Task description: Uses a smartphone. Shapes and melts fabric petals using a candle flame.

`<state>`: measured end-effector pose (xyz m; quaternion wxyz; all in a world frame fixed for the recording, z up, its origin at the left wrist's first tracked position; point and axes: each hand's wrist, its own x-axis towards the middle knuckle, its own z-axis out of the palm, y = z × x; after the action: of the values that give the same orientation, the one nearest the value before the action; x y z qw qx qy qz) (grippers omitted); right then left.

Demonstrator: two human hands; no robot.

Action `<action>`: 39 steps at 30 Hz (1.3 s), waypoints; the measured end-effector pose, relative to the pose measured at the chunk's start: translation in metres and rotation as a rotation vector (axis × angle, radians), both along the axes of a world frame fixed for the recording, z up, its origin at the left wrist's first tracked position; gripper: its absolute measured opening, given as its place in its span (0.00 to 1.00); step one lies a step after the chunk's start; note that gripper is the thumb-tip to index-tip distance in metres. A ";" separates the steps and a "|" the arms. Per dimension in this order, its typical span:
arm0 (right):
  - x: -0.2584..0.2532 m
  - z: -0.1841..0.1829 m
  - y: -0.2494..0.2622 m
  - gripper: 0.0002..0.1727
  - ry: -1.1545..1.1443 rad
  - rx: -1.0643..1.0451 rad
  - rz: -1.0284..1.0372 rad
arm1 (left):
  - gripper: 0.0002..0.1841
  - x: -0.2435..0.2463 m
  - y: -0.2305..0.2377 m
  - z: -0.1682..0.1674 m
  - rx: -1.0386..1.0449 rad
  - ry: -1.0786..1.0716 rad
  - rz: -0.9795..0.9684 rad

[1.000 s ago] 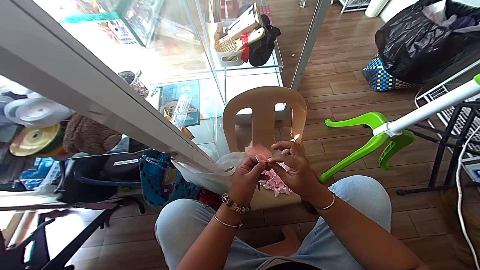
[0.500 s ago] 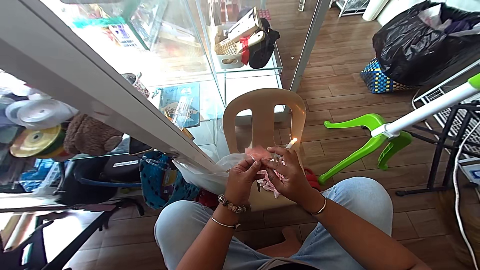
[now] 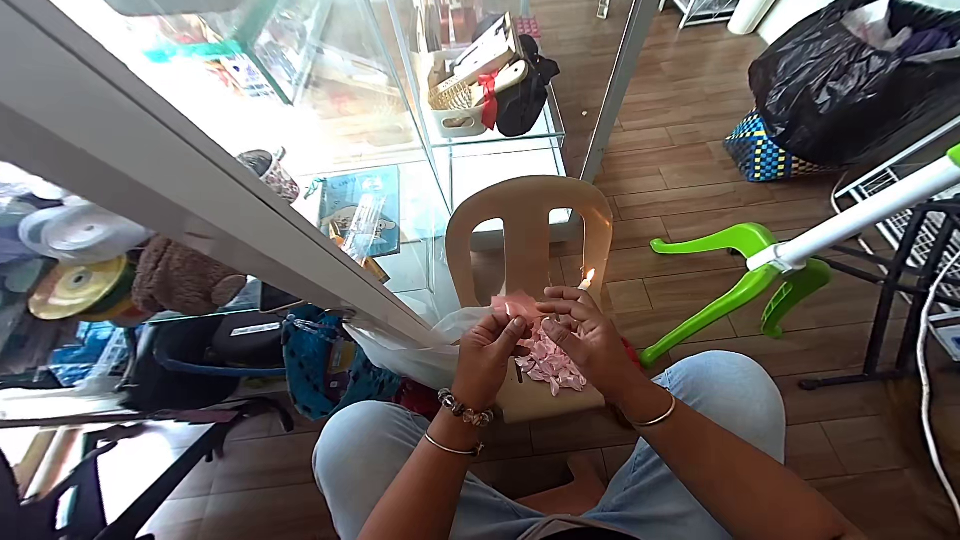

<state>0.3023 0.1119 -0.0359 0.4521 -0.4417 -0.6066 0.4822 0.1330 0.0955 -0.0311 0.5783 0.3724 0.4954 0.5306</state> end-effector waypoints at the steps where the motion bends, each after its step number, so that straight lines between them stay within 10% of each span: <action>1: 0.001 0.003 0.002 0.13 0.060 -0.114 0.020 | 0.04 0.000 0.000 -0.001 0.029 0.034 -0.017; 25: 0.012 0.013 0.007 0.02 0.515 -0.964 0.266 | 0.04 -0.008 0.002 -0.030 0.356 0.180 -0.187; 33: 0.015 0.005 0.002 0.05 0.553 -1.027 0.350 | 0.05 -0.020 0.006 -0.016 0.215 0.011 -0.467; 39: 0.015 0.017 0.003 0.03 0.470 -0.808 0.158 | 0.08 -0.001 0.009 -0.015 0.225 -0.081 -0.254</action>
<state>0.3169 0.1153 -0.0185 0.3310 -0.4138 -0.2836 0.7992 0.1316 0.1044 -0.0463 0.6149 0.4726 0.3582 0.5199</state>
